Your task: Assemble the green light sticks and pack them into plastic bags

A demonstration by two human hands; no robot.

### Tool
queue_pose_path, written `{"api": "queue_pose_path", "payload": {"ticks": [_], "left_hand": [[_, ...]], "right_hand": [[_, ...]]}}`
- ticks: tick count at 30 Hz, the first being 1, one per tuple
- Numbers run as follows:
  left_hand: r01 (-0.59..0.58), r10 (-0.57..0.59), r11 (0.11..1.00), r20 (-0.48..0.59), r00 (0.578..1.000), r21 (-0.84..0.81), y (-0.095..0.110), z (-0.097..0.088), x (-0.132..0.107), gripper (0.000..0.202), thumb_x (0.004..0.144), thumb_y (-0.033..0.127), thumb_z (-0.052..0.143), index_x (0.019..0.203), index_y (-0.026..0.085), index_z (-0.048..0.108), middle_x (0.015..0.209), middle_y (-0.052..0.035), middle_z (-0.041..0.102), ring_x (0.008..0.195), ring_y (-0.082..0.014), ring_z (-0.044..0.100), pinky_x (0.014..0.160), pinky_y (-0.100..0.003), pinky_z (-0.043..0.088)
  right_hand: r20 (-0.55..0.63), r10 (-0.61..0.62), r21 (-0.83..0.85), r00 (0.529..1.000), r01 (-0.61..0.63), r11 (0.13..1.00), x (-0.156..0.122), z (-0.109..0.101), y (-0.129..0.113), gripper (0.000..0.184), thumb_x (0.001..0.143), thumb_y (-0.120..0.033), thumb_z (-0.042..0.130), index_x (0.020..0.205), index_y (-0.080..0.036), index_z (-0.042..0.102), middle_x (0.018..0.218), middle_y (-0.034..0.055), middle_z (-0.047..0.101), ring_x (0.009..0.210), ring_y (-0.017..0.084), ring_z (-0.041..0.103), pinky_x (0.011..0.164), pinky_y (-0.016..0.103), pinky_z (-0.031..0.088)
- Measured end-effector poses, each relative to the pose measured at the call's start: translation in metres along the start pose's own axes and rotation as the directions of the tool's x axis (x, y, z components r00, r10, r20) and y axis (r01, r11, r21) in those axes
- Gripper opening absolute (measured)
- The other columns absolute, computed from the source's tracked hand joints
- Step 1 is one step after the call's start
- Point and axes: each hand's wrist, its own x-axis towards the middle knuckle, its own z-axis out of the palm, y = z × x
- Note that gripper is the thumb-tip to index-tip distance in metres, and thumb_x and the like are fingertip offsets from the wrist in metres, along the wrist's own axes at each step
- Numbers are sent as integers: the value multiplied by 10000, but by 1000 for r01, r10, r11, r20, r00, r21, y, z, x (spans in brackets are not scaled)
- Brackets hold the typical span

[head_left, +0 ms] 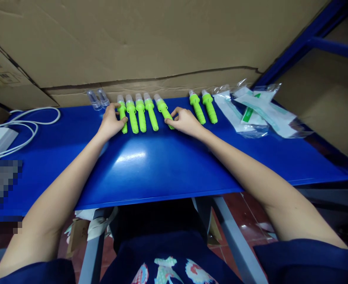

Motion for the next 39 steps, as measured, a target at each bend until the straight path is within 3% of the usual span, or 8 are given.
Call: {"api": "queue_pose_path", "payload": {"ticks": [9, 18, 21, 24, 29, 34, 39], "left_hand": [[-1, 2, 998, 23, 1000, -57, 7, 0, -3, 577, 797, 155, 725, 1349, 139, 559, 1431, -208, 602, 1226, -347, 690, 995, -537, 642], [-43, 43, 998, -1, 999, -46, 13, -2, -7, 451, 796, 216, 726, 1231, 167, 618, 1406, -173, 619, 1193, -324, 704, 942, -485, 672], [-67, 67, 997, 1, 998, -31, 15, -3, -9, 434, 799, 250, 735, 1210, 166, 623, 1386, -169, 629, 1185, -323, 707, 929, -466, 670], [-101, 100, 995, -20, 995, -3, 14, -5, -7, 388, 844, 298, 722, 1197, 164, 631, 1347, -179, 640, 1180, -333, 702, 968, -485, 645], [-114, 133, 987, -174, 976, 116, 0, -26, -1, 329, 862, 304, 707, 1175, 229, 637, 1373, -129, 624, 1351, -360, 597, 1220, -554, 460], [-6, 66, 972, -251, 966, 234, -18, -53, 2, 421, 869, 338, 702, 1257, 215, 595, 1489, -153, 549, 1487, -418, 461, 1248, -621, 363], [78, -9, 976, -319, 948, 202, -29, -62, 5, 591, 887, 330, 688, 1394, 113, 475, 1540, -198, 504, 1496, -399, 461, 1198, -591, 349]], "right_hand": [[60, -58, -113, 996, 65, 992, 2, 7, -11, 310, 1049, -391, 591, 1099, -122, 734, 868, 118, 772, 912, 269, 720, 785, 329, 492], [68, -89, -170, 994, 99, 981, 2, 6, -9, 341, 1063, -354, 557, 1222, -108, 731, 970, 137, 786, 949, 275, 724, 838, 343, 506], [15, -95, -186, 995, 96, 978, 4, -2, -5, 337, 1055, -361, 548, 1207, -123, 731, 987, 139, 783, 967, 295, 724, 877, 379, 526], [-110, -75, -216, 991, 49, 975, 8, -18, 5, 319, 1048, -343, 521, 1167, -135, 730, 1028, 160, 777, 1022, 335, 724, 931, 442, 543], [-321, -16, -330, 947, -96, 939, 16, -44, 32, 333, 1021, -298, 483, 1229, -134, 685, 1309, 236, 700, 1246, 423, 650, 1044, 571, 515], [-308, 73, -383, 949, -194, 903, 17, -53, 43, 405, 1023, -355, 498, 1300, -96, 639, 1368, 296, 634, 1311, 479, 609, 1075, 629, 485], [-273, 77, -405, 959, -187, 895, 18, -53, 48, 421, 1009, -355, 524, 1325, -101, 634, 1383, 292, 638, 1281, 468, 627, 1040, 621, 510]]}}
